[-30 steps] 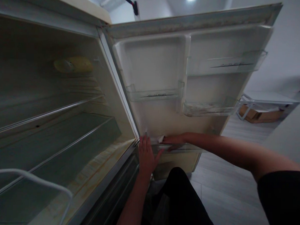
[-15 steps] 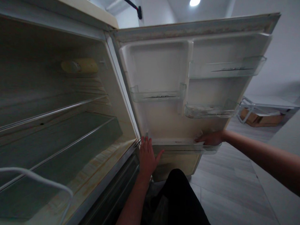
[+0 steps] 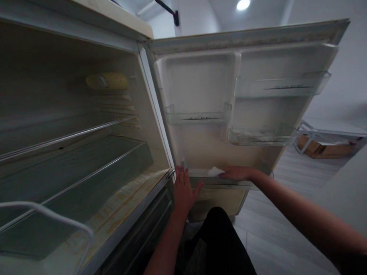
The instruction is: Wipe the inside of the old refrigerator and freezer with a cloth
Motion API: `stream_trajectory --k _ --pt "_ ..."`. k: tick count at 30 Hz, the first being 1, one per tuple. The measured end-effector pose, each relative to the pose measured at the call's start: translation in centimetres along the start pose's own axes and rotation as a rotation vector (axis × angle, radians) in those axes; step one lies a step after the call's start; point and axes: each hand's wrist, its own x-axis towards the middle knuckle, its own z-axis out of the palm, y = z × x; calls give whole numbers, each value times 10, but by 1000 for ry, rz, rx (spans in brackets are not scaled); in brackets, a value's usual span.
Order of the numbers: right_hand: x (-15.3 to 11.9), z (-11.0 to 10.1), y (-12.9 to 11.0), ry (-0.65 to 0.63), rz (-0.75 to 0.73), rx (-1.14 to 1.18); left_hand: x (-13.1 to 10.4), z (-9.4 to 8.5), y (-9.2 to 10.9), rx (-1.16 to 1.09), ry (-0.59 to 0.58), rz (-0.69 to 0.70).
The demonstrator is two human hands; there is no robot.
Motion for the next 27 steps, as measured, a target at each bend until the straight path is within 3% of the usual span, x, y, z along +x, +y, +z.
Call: stream_trajectory --k 4,6,9,11,15,18,21,23,27 --pt "62 24 -44 94 -69 -29 3 7 3 -66 40 0" --pt "79 35 -60 165 -90 -59 2 10 2 -131 59 -3" --pt "78 57 -73 523 -129 -82 -8 15 -5 -306 67 -30" --pt "67 78 -73 733 -246 -148 -17 17 -14 -448 101 -89" --pt "49 115 -67 711 -483 -434 -32 13 -33 -659 297 -298" --pt "50 123 -67 721 -463 -424 -31 2 -39 -670 391 -421" --pt "58 116 -71 744 -402 -282 -23 -10 -38 -663 447 -466" --pt "63 112 -74 755 -351 -262 -16 -16 -37 -632 457 -422" --pt "69 111 -81 800 -126 -460 -5 -27 -38 -479 379 -165"
